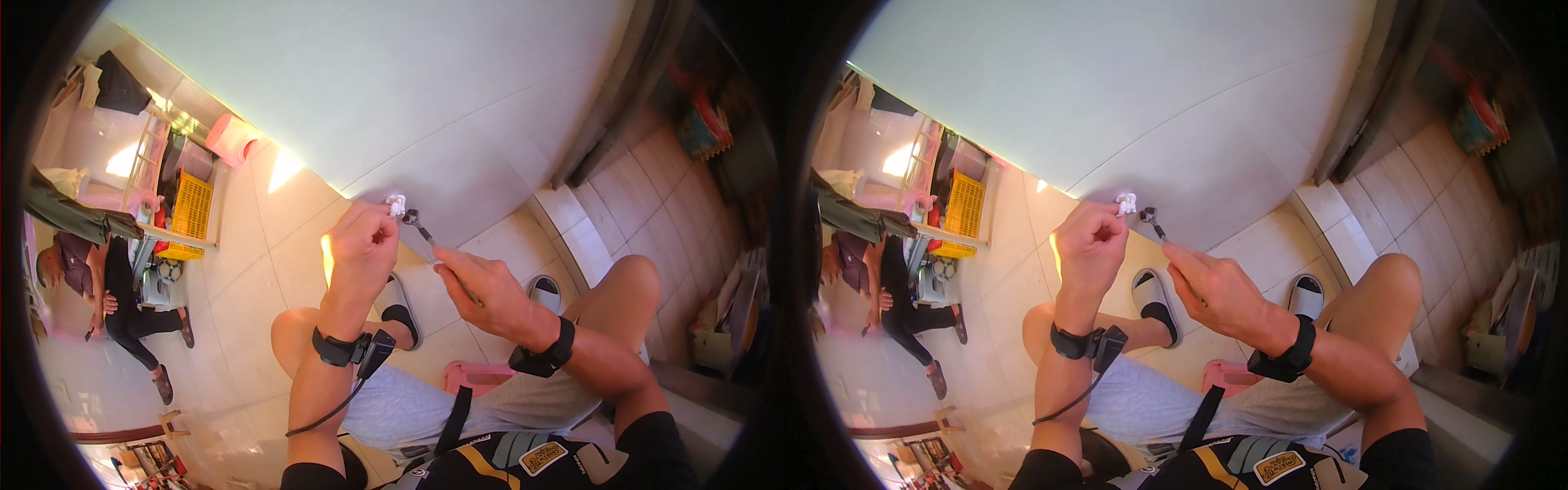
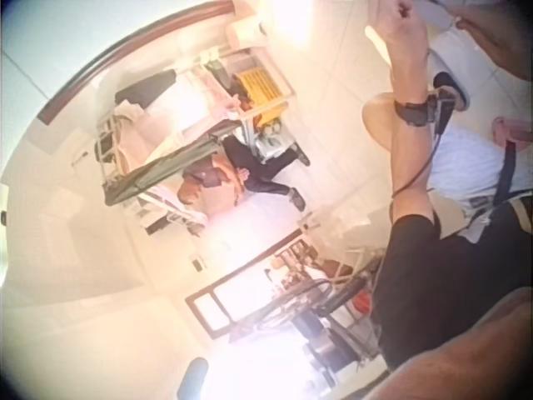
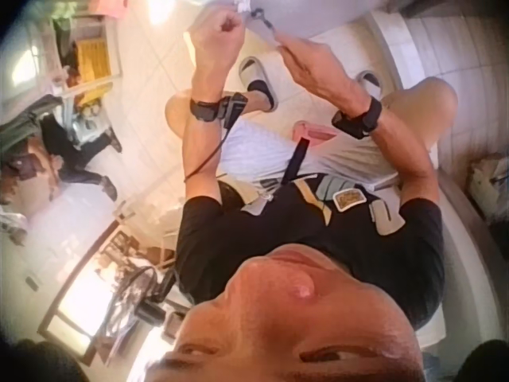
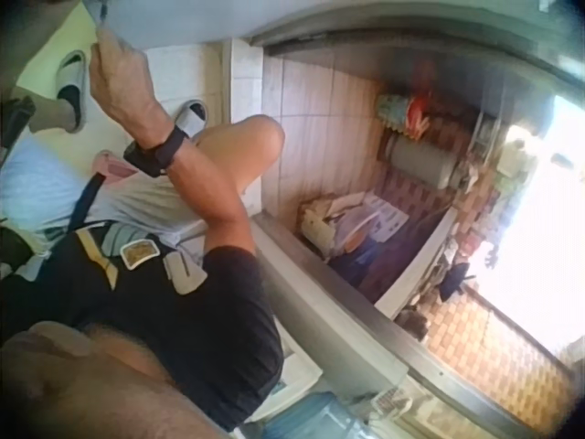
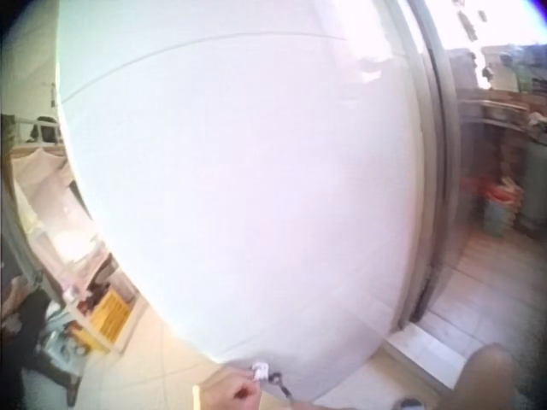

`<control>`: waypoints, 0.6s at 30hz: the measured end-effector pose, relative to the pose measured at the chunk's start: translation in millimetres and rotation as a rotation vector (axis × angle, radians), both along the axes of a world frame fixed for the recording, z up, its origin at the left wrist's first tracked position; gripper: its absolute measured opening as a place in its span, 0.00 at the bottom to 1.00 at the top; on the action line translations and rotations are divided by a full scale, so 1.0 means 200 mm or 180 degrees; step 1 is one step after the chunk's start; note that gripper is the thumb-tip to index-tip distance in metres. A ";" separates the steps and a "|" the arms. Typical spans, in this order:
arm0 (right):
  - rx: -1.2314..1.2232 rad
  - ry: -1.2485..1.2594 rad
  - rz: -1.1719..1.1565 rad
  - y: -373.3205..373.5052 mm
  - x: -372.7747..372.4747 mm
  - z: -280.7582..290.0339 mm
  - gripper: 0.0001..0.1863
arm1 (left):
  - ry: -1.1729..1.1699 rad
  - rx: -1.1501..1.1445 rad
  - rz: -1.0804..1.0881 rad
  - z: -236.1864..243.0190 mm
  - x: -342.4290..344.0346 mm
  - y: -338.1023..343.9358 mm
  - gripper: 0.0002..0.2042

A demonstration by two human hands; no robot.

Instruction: Installing or adjusting a magnetic door stop or lock component on a door using a wrench.

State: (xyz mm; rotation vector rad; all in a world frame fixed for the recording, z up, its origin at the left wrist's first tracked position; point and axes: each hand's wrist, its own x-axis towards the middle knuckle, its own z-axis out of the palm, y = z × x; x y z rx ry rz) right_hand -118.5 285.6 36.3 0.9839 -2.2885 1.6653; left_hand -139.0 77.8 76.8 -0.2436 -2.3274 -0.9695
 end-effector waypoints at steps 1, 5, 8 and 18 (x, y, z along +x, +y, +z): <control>0.0006 0.0000 0.0022 0.00 -0.01 0.00 0.16 | -0.0080 -0.0087 -0.0061 -0.01 0.00 -0.01 0.09; 0.0390 -0.0294 0.0027 0.00 -0.03 -0.07 0.15 | -0.0301 -0.0413 -0.0136 -0.08 -0.02 -0.03 0.08; 0.0277 -0.0290 -0.0076 0.00 -0.01 -0.03 0.14 | -0.0516 -0.0823 -0.0168 -0.09 -0.01 -0.04 0.08; -0.0123 0.0141 -0.0633 0.06 -0.06 0.03 0.14 | 0.0417 -0.0292 -0.0078 -0.04 -0.02 0.04 0.09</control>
